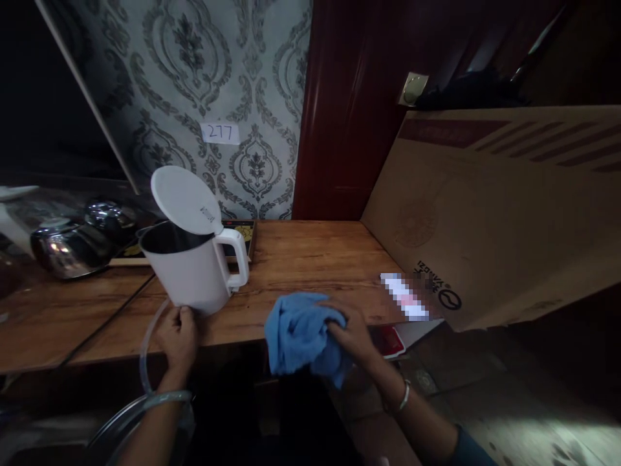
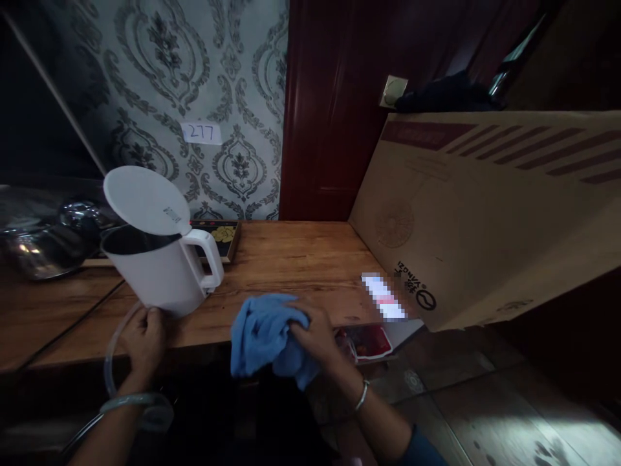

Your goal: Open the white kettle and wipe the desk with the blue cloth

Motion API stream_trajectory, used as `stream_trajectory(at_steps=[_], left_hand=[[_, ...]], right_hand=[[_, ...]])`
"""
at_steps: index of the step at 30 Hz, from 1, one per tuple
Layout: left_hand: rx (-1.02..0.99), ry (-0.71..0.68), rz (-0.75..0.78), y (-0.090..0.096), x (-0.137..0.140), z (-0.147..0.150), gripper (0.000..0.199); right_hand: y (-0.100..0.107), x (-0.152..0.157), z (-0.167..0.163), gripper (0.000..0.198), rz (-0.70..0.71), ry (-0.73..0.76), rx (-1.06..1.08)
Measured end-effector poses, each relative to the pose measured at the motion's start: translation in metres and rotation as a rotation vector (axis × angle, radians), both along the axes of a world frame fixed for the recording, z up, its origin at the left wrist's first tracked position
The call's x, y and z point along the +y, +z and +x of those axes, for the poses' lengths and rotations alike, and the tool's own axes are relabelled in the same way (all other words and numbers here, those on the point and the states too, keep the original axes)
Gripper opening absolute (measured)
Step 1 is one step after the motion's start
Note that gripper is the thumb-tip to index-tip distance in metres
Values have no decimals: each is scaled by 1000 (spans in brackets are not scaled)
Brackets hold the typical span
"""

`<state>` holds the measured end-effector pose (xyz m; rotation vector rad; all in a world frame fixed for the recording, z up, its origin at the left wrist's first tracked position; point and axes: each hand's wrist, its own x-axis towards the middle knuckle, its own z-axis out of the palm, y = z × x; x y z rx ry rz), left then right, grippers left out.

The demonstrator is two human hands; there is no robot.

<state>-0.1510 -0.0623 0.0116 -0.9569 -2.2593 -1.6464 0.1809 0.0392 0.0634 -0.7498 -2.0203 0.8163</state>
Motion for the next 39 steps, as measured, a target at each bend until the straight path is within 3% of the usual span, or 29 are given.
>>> stream_trajectory(at_steps=[4,7,10,13,15,19,22,25,27,35,39], left_hand=[[-8,2,-4,-1,-1,-1,28],[-33,-15,8,-1,-1,-2,27],[-49,-13,11,-1,-1,0,28],[-42,-17,2,0,-2,1,29],[-29,-24,6,0,-2,2,29],[-6,-31,16,-1,-2,1,29],[-2,-26,25,-1,-2,2,28],[-27,-17,24,-1,-3,4,26],[-50,-19,22,-3,-3,5,25],[-69,-12,47,-4,-2,6,26],[-72,-3,22,-1,-4,6,25]], right_hand=[[45,36,-2,34,-24,-196,177],[51,59,-12,39,-39,-226,356],[26,76,-19,44,-50,-241,349],[-12,87,-11,41,-84,-309,-41],[-31,90,3,42,-98,-348,-183],[-39,89,29,62,-49,-410,-271],[-37,82,28,80,41,-340,-508],[-40,69,4,74,52,-301,-816],[-43,60,-21,63,73,-321,-903],[-25,16,-135,54,151,-71,-808],[-25,-25,-146,49,264,99,-729]])
